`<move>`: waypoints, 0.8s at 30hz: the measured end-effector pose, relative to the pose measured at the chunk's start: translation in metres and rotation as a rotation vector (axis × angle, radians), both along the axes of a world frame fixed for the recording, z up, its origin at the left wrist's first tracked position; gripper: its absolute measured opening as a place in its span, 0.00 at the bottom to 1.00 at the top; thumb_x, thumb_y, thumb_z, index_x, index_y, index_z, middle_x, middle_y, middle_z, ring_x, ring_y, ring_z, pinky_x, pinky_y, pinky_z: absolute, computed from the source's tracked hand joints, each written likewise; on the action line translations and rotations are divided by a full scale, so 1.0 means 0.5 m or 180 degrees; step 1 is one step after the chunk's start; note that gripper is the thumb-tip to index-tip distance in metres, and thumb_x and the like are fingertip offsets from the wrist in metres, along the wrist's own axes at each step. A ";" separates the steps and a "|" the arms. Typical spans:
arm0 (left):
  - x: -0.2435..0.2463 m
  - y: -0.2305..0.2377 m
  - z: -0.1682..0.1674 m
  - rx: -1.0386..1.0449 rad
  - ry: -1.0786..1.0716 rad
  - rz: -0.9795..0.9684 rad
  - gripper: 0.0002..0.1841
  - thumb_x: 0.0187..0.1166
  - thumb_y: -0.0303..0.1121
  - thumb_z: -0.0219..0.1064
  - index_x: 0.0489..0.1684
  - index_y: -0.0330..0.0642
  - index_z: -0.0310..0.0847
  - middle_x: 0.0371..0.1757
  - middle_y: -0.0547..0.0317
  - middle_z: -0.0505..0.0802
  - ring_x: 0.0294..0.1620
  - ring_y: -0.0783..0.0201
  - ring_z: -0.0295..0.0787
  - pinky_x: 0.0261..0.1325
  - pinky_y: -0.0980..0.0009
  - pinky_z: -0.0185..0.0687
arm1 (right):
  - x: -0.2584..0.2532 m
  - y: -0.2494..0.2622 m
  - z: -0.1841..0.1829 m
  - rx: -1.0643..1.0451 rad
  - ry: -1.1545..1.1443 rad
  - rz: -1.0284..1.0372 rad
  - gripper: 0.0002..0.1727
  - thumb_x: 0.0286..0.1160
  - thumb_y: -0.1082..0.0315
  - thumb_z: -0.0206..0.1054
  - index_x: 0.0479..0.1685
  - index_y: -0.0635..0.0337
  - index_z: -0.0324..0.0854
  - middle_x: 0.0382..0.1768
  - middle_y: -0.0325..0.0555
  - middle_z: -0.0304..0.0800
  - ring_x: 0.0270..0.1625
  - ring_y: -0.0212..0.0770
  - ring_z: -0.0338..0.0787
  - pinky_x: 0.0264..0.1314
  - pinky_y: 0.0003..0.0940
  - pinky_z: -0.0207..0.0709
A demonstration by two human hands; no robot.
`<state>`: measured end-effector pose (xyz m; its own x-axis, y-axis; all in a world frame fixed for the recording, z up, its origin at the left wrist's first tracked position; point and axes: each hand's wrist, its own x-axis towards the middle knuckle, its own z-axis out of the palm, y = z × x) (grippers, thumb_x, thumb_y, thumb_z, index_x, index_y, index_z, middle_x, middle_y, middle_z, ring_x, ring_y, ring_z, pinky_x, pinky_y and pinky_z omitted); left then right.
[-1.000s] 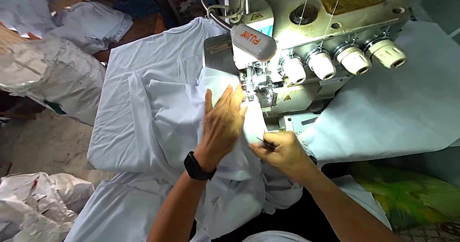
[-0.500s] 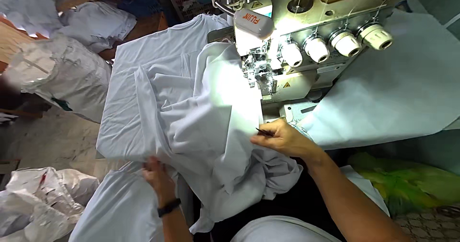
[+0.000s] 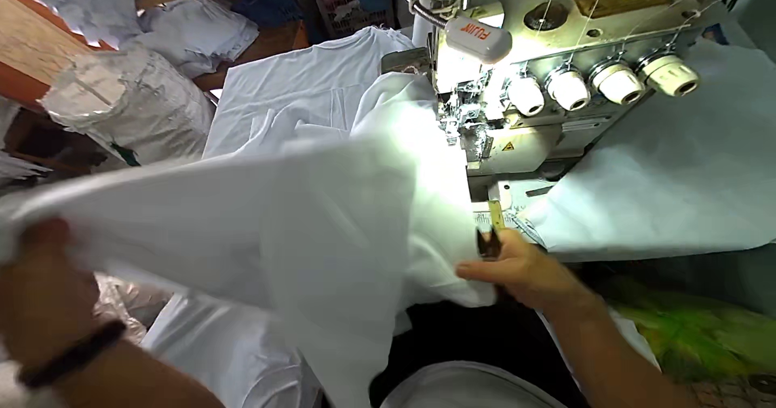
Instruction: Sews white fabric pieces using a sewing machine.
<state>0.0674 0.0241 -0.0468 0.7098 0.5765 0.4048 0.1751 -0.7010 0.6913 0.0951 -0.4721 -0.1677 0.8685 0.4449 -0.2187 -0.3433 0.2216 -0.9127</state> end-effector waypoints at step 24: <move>0.074 -0.542 -0.234 -0.0017 0.0486 -0.2045 0.15 0.80 0.29 0.67 0.58 0.27 0.81 0.52 0.43 0.91 0.52 0.57 0.91 0.51 0.61 0.89 | -0.037 0.077 -0.094 0.0154 -0.0631 -0.0223 0.08 0.77 0.69 0.70 0.29 0.48 0.88 0.23 0.17 0.87 0.22 0.13 0.80 0.25 0.11 0.75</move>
